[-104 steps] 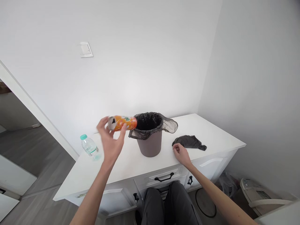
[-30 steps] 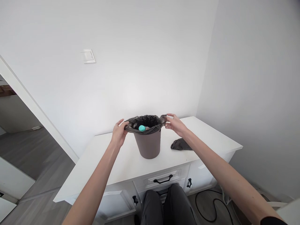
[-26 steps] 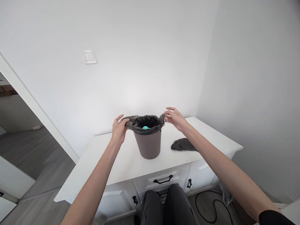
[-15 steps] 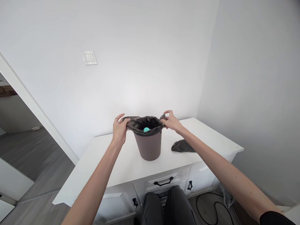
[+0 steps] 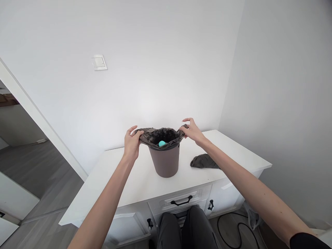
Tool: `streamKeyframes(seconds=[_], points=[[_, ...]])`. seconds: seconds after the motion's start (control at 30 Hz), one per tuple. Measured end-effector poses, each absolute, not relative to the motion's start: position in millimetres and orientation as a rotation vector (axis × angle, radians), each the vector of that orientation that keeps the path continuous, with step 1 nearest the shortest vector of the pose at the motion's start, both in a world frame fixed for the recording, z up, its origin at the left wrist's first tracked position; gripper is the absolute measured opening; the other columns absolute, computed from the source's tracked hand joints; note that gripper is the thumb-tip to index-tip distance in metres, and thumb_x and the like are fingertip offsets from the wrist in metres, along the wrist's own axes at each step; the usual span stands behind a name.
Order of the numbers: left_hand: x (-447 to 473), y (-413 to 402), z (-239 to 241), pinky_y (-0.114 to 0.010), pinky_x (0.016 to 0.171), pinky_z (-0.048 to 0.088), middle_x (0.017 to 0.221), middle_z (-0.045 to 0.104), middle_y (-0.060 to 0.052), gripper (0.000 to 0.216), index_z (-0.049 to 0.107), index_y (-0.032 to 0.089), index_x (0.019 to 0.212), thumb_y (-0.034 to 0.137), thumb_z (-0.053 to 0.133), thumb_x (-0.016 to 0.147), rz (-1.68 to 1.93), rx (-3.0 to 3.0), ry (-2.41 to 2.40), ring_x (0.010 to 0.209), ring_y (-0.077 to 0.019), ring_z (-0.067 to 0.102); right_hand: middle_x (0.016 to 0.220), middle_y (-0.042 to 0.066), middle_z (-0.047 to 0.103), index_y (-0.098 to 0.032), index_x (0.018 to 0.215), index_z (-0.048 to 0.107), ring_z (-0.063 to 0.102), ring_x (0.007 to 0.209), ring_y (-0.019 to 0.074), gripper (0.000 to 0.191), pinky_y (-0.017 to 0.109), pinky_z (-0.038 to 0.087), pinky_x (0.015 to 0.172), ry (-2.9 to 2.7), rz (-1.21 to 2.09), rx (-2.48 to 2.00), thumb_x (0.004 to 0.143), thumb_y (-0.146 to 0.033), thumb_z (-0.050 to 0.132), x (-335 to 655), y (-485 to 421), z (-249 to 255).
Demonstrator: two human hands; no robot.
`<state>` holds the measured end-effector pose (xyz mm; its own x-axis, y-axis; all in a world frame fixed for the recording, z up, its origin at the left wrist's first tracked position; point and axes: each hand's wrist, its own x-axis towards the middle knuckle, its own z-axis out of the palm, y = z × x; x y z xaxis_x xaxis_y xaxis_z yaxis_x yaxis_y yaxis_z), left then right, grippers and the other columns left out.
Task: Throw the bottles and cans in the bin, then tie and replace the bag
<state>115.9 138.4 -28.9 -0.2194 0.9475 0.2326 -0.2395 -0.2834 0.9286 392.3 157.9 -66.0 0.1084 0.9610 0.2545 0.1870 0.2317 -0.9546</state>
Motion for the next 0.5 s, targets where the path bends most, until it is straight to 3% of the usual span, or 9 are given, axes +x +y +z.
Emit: streamKeyframes(seconds=[0.5], points=[[105.3, 147.9, -28.7, -0.024, 0.065, 0.047, 0.085, 0.063, 0.0, 0.055, 0.059, 0.017, 0.119, 0.009, 0.077, 0.068, 1.703, 1.06, 1.01, 0.068, -0.0095, 0.058, 0.073, -0.006, 0.063, -0.026, 0.11, 0.048, 0.06, 0.07, 0.0146, 0.044, 0.029, 0.056, 0.067, -1.023, 0.981, -1.019, 0.071, -0.018, 0.065, 394.5, 160.1, -48.2]])
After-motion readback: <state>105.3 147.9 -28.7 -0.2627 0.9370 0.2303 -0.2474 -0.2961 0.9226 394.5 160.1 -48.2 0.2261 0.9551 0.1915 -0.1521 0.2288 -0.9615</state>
